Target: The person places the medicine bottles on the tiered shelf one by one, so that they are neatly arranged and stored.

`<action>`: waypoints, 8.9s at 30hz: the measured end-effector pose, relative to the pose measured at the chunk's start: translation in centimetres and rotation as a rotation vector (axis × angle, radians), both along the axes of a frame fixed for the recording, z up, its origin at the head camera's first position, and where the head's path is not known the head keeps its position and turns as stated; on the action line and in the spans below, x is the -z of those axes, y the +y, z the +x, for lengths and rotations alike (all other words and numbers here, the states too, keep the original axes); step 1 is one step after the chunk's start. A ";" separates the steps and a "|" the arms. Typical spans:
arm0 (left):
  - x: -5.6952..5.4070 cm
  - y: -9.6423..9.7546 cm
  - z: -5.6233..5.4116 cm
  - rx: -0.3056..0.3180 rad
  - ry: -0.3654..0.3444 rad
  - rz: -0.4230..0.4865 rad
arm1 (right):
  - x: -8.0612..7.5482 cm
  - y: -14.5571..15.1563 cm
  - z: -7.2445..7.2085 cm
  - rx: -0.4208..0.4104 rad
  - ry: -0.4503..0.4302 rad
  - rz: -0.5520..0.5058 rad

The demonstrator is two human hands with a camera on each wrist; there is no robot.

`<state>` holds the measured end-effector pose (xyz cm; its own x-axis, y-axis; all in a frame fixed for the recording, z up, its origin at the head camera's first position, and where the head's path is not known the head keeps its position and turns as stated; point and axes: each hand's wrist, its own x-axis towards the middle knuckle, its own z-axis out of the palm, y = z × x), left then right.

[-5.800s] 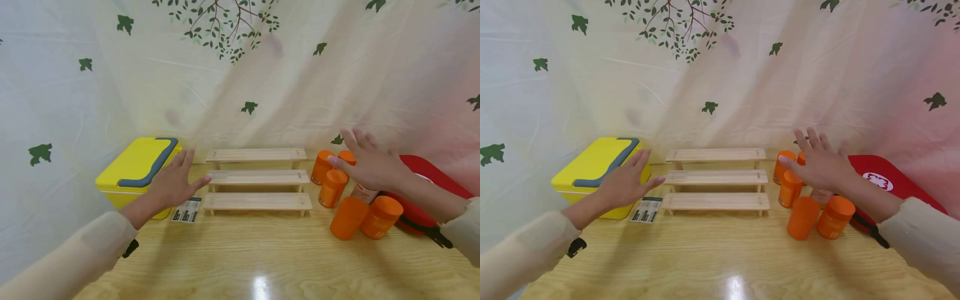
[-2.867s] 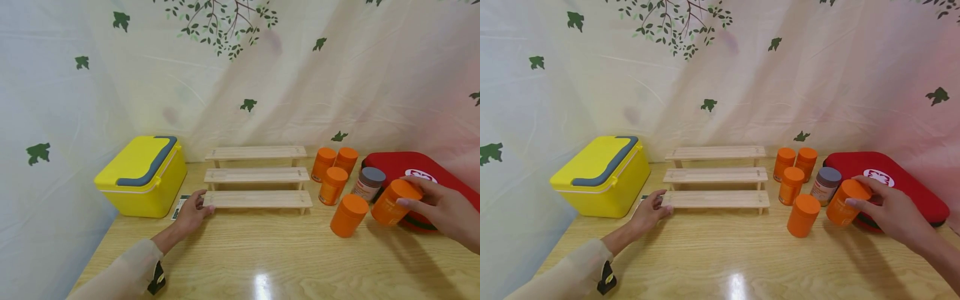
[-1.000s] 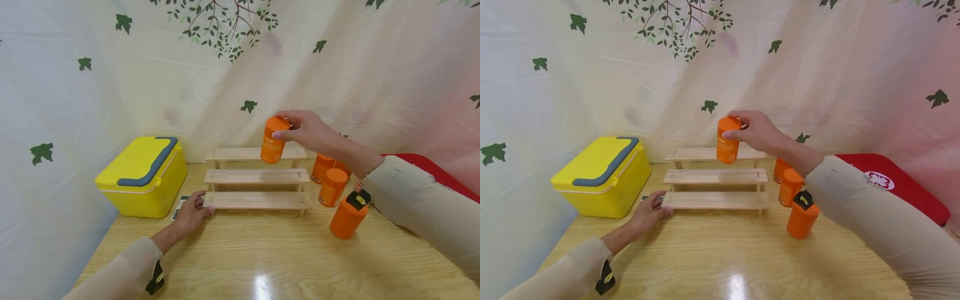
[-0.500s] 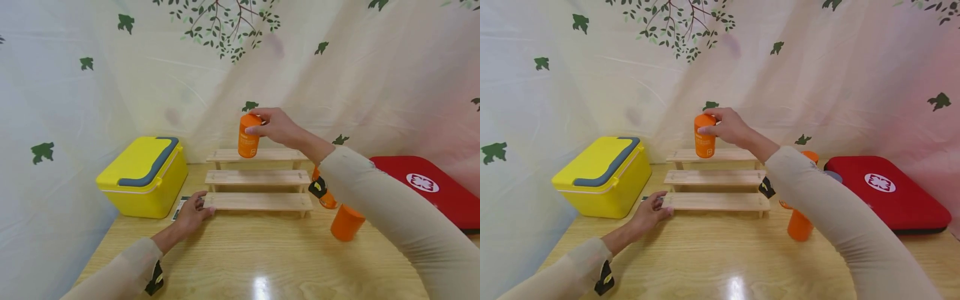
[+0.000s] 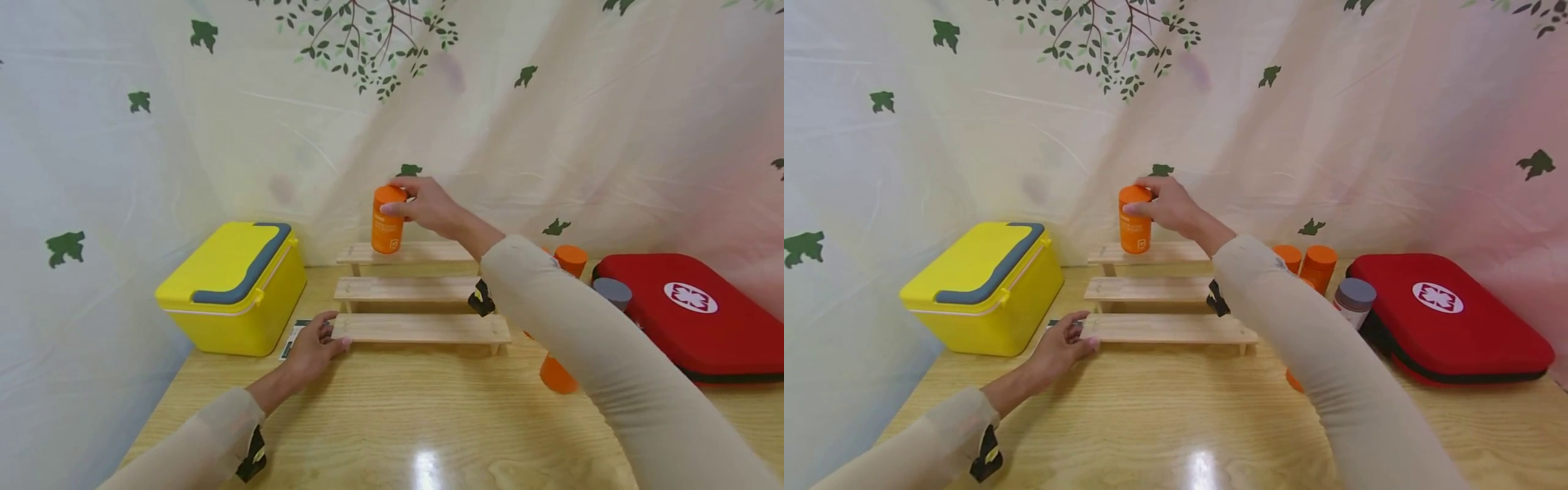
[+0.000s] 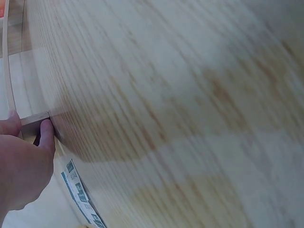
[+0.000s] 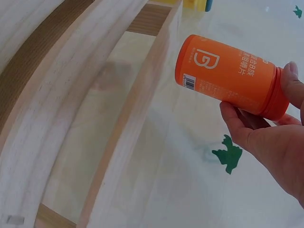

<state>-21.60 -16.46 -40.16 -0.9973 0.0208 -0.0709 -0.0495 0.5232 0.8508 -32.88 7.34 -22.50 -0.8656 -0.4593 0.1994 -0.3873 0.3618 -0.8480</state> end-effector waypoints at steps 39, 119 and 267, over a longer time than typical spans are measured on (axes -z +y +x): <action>-0.2 0.4 0.2 0.014 0.006 0.013 | 1.2 -2.5 -1.3 -0.020 -0.045 0.102; 0.2 0.2 0.0 0.042 0.019 0.047 | 12.7 23.5 17.8 0.258 -0.106 0.271; 0.1 0.1 0.3 0.029 0.003 0.029 | 0.2 16.8 6.3 0.146 -0.003 0.348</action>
<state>-21.28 -16.39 -40.22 -0.9965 0.0517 -0.0664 -0.0318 0.4992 0.8659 -26.63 24.09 -22.66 -0.9274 -0.3707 0.0505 -0.3079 0.6798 -0.6656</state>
